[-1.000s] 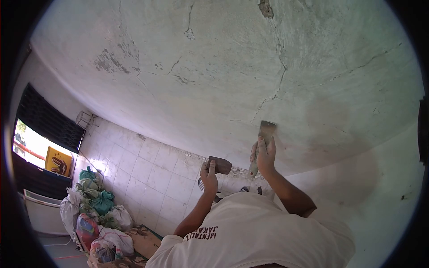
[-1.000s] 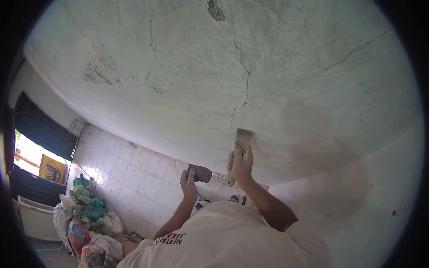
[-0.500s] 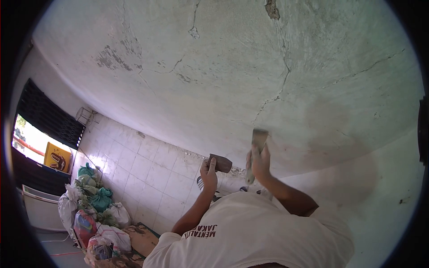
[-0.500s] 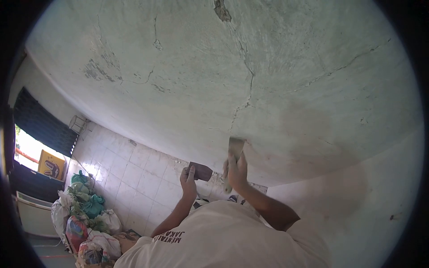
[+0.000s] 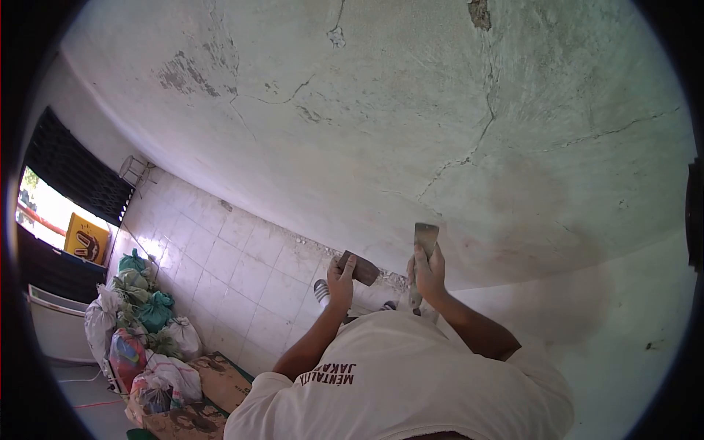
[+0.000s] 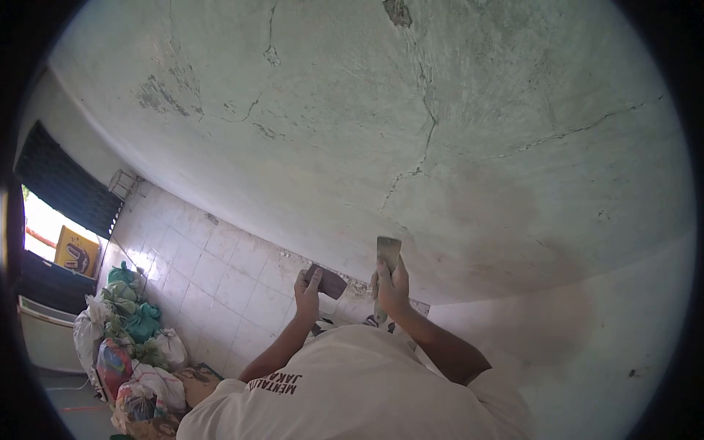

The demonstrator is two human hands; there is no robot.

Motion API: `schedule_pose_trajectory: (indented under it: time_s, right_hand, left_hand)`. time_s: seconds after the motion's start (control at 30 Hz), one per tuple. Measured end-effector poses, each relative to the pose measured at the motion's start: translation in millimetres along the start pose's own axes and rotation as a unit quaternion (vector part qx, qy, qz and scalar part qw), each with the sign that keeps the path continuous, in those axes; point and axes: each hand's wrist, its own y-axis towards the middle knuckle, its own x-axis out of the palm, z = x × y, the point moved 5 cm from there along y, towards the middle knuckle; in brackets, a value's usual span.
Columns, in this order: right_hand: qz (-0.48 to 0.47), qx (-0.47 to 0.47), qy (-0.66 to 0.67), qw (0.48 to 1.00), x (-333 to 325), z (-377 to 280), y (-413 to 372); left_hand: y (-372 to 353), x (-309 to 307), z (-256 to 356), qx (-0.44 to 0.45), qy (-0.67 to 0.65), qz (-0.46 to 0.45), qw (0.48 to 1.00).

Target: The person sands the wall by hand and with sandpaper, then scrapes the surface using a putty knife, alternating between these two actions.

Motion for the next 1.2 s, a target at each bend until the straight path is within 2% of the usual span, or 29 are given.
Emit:
schedule_pose_trajectory:
  time_s: [0.1, 0.13, 0.17, 0.27, 0.37, 0.43, 0.5, 0.6, 0.7, 0.73, 0.8, 0.9, 1.0, 1.13, 1.2]
  right_hand:
    - [0.042, -0.002, 0.025, 0.999, -8, -33, 36]
    - [0.036, -0.062, 0.02, 0.997, -10, -37, 44]
    - [0.049, -0.067, 0.02, 0.996, -14, -44, 43]
    - [0.091, -0.081, 0.004, 0.993, -37, -66, 36]
    - [0.147, -0.103, -0.039, 0.983, -97, -92, 29]
    - [0.128, -0.138, -0.107, 0.976, -142, -127, 29]
    - [0.152, -0.188, -0.176, 0.954, -171, -169, 25]
    - [0.084, -0.209, -0.175, 0.959, -185, -206, 19]
    - [0.043, -0.208, -0.162, 0.964, -180, -209, 20]
    - [0.029, -0.202, -0.157, 0.966, -178, -208, 21]
    - [0.044, -0.205, -0.145, 0.967, -180, -205, 21]
    - [0.036, -0.202, -0.16, 0.966, -173, -204, 20]
    - [0.049, -0.2, -0.166, 0.964, -175, -201, 21]
    - [0.032, -0.2, -0.163, 0.965, -177, -200, 21]
    - [0.033, -0.2, -0.189, 0.961, -173, -200, 21]
  left_hand:
    - [-1, 4, -7, -0.029, 0.028, -0.013, 0.999]
    - [4, -1, -18, -0.05, 0.038, -0.017, 0.998]
    - [9, -4, -27, -0.071, 0.049, -0.02, 0.996]
    - [15, -8, -41, -0.07, 0.003, 0.034, 0.997]
    - [19, -14, -48, -0.096, -0.023, 0.074, 0.992]
    - [29, -18, -65, -0.091, -0.001, 0.072, 0.993]
    - [43, -18, -82, -0.078, 0.02, 0.066, 0.995]
    - [65, -1, -91, -0.048, 0.069, 0.066, 0.994]
    - [91, 25, -100, 0.008, 0.113, 0.081, 0.99]
    - [96, 33, -102, 0.002, 0.115, 0.081, 0.99]
    - [99, 51, -91, -0.009, 0.124, 0.075, 0.989]
    - [101, 68, -87, 0.033, 0.197, 0.1, 0.975]
    - [93, 82, -85, 0.075, 0.201, 0.137, 0.967]
    - [78, 104, -94, 0.027, 0.181, 0.097, 0.978]
    - [65, 114, -89, 0.045, 0.196, 0.093, 0.975]
